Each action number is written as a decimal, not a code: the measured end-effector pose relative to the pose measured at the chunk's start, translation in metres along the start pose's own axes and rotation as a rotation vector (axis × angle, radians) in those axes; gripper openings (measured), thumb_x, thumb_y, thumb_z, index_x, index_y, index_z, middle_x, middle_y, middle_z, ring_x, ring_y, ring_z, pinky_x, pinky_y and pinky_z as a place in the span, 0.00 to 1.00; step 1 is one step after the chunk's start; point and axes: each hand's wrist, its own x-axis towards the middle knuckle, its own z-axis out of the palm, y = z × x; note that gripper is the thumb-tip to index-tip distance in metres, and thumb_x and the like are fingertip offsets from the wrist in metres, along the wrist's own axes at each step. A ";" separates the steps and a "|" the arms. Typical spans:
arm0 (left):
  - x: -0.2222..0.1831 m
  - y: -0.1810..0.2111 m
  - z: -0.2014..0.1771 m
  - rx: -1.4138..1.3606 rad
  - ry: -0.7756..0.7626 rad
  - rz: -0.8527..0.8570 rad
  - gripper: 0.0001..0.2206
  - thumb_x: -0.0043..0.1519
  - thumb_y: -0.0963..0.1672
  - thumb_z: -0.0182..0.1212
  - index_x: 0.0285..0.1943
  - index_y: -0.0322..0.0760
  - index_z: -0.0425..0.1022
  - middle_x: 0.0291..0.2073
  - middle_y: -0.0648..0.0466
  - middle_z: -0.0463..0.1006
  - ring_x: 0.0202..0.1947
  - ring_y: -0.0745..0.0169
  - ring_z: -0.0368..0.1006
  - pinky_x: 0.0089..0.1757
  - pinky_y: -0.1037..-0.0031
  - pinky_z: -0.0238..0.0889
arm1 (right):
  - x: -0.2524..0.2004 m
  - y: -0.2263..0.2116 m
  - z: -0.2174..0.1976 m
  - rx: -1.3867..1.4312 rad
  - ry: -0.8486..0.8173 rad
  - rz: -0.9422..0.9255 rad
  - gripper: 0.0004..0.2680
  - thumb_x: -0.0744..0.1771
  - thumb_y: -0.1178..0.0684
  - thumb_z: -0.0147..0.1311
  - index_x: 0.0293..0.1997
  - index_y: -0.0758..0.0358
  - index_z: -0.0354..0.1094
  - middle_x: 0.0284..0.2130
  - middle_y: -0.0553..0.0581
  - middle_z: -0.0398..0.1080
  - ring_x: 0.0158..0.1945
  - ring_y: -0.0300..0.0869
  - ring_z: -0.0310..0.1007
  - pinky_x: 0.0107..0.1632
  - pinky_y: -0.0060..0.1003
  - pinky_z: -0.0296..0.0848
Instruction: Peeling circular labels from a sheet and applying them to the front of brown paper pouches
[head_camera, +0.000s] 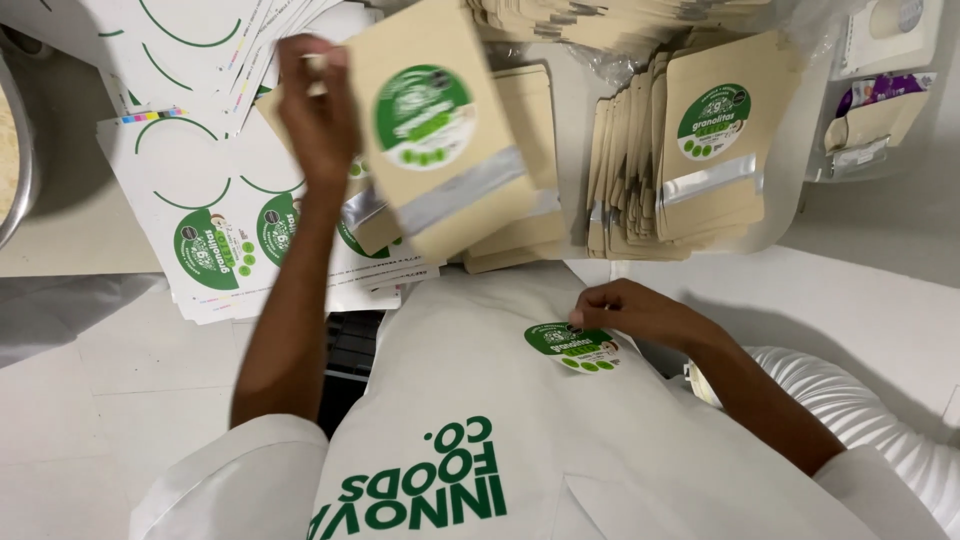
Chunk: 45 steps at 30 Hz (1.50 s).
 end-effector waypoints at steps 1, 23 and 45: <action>0.005 -0.010 -0.023 0.119 -0.019 -0.017 0.19 0.69 0.60 0.49 0.47 0.47 0.66 0.37 0.60 0.77 0.30 0.70 0.71 0.27 0.77 0.63 | 0.000 0.007 0.001 0.099 -0.015 -0.015 0.10 0.66 0.45 0.59 0.30 0.59 0.72 0.25 0.49 0.69 0.30 0.36 0.63 0.37 0.33 0.57; -0.079 -0.064 0.125 0.826 -0.685 -0.059 0.08 0.70 0.49 0.49 0.46 0.44 0.67 0.39 0.53 0.77 0.37 0.42 0.82 0.40 0.51 0.76 | 0.262 -0.005 -0.072 -0.174 0.966 -0.589 0.06 0.67 0.51 0.62 0.36 0.60 0.74 0.26 0.58 0.74 0.34 0.50 0.79 0.39 0.46 0.75; -0.049 -0.068 0.104 0.797 -0.553 0.294 0.27 0.60 0.47 0.72 0.66 0.40 0.68 0.58 0.49 0.75 0.60 0.45 0.63 0.54 0.50 0.52 | 0.199 0.051 -0.037 -0.530 1.052 -0.512 0.26 0.70 0.41 0.54 0.72 0.67 0.51 0.65 0.69 0.53 0.68 0.62 0.53 0.63 0.62 0.63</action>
